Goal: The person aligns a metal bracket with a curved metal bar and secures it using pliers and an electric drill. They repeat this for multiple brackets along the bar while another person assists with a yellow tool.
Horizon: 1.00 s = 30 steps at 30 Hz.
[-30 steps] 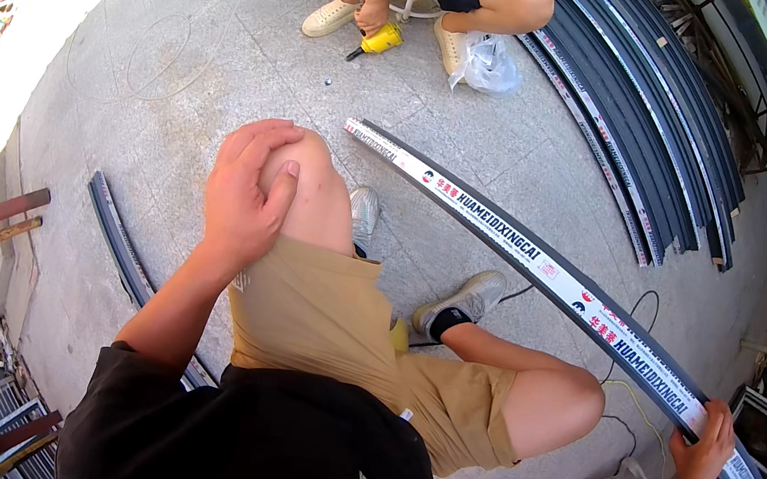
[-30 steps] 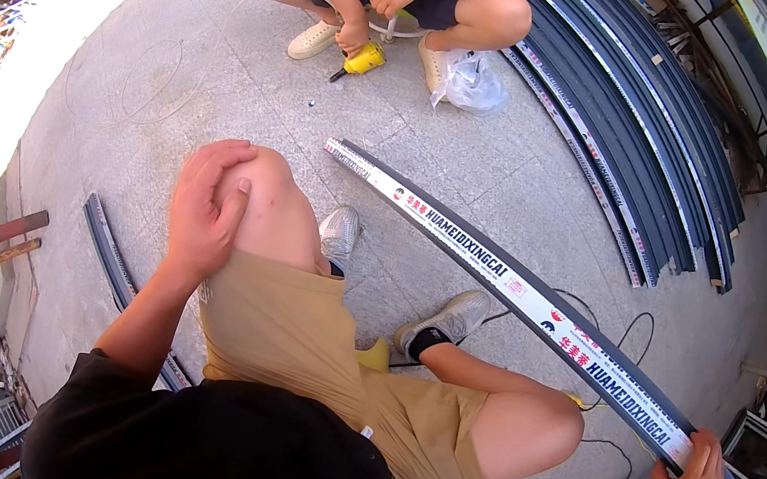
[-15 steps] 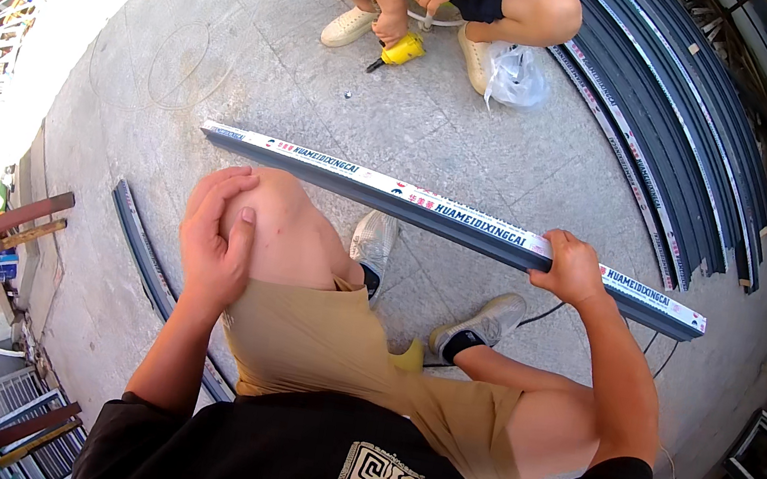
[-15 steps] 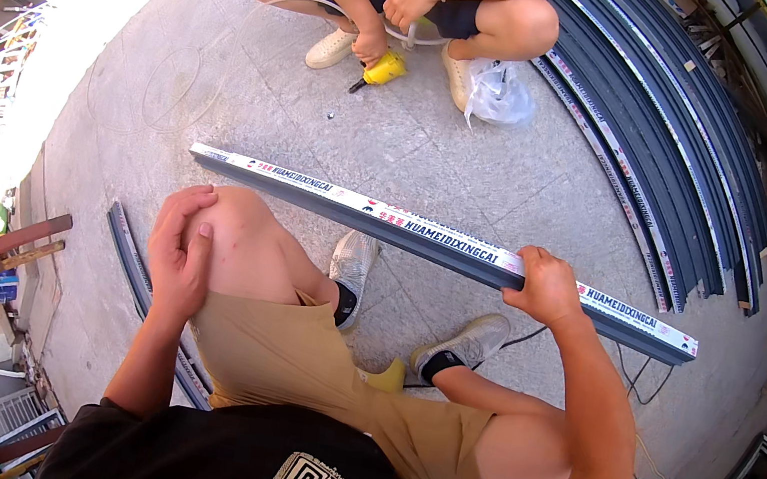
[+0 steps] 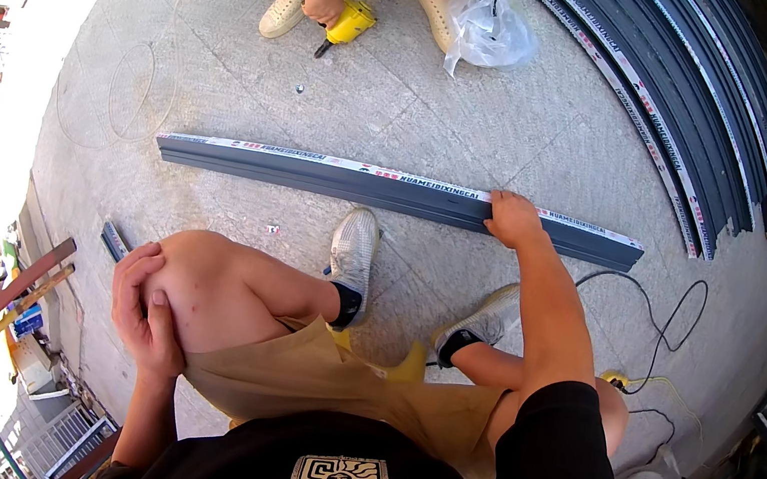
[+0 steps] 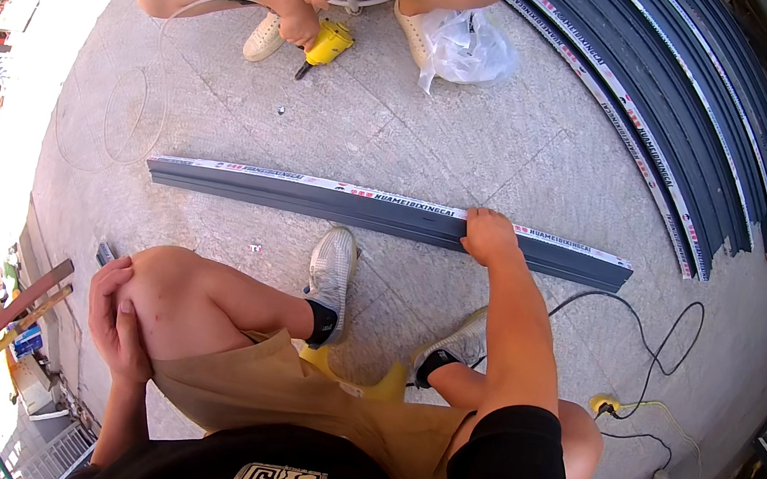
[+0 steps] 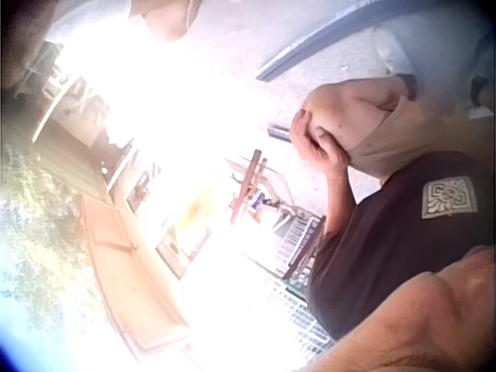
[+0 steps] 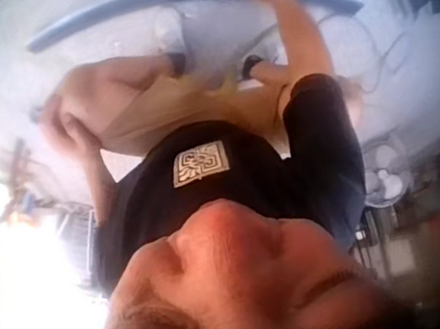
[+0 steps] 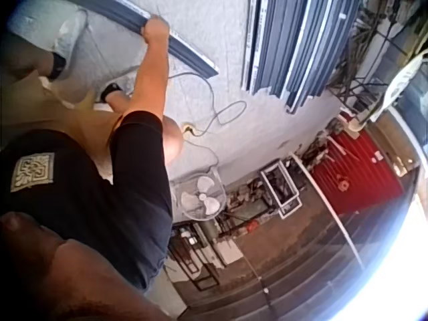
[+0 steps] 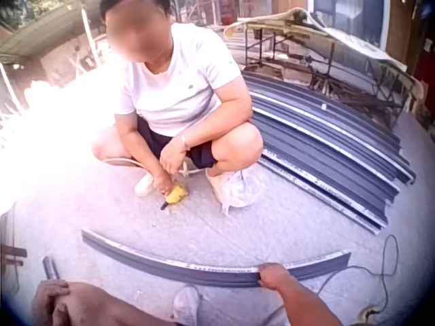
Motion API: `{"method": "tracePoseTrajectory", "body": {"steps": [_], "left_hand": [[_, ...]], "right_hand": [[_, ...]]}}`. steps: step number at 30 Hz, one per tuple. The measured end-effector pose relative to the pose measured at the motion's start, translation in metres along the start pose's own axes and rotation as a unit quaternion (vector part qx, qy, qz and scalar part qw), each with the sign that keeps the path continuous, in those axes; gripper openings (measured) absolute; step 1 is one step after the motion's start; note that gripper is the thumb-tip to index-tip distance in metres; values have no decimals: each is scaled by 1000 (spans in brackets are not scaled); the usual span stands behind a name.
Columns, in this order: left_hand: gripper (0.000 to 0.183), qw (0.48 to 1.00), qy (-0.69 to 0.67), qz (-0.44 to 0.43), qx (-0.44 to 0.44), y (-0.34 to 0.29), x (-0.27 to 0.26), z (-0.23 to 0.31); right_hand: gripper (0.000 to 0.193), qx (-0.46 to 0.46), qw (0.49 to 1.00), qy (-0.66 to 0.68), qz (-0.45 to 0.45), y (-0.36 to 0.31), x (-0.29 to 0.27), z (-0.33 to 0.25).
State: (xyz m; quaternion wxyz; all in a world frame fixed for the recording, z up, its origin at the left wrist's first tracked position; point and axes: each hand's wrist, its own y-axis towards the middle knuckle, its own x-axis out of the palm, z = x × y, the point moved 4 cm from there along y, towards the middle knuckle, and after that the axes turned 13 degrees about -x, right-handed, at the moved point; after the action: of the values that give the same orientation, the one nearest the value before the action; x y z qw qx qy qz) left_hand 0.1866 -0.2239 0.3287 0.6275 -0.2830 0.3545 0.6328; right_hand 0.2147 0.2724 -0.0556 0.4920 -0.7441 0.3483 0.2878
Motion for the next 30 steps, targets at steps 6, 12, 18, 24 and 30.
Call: {"method": "tracePoseTrajectory", "body": {"steps": [6, 12, 18, 24, 30], "left_hand": [[36, 1000, -17, -11, -16, 0, -3, -2], [37, 999, -26, -26, -5, -7, 0, 3], [37, 999, -30, -14, 19, -18, -12, 1], [33, 998, -40, -4, 54, -23, -4, 13], [33, 996, -88, 18, 23, -38, -5, -6]], "right_hand": [[48, 49, 998, -1, 41, 9, 2, -4], [35, 140, 986, -93, 19, -2, 10, 16], [33, 228, 963, -125, 74, -55, -5, 29], [33, 273, 953, -96, 88, -152, -114, 76], [55, 280, 933, -22, 224, -325, -171, 120]]}}
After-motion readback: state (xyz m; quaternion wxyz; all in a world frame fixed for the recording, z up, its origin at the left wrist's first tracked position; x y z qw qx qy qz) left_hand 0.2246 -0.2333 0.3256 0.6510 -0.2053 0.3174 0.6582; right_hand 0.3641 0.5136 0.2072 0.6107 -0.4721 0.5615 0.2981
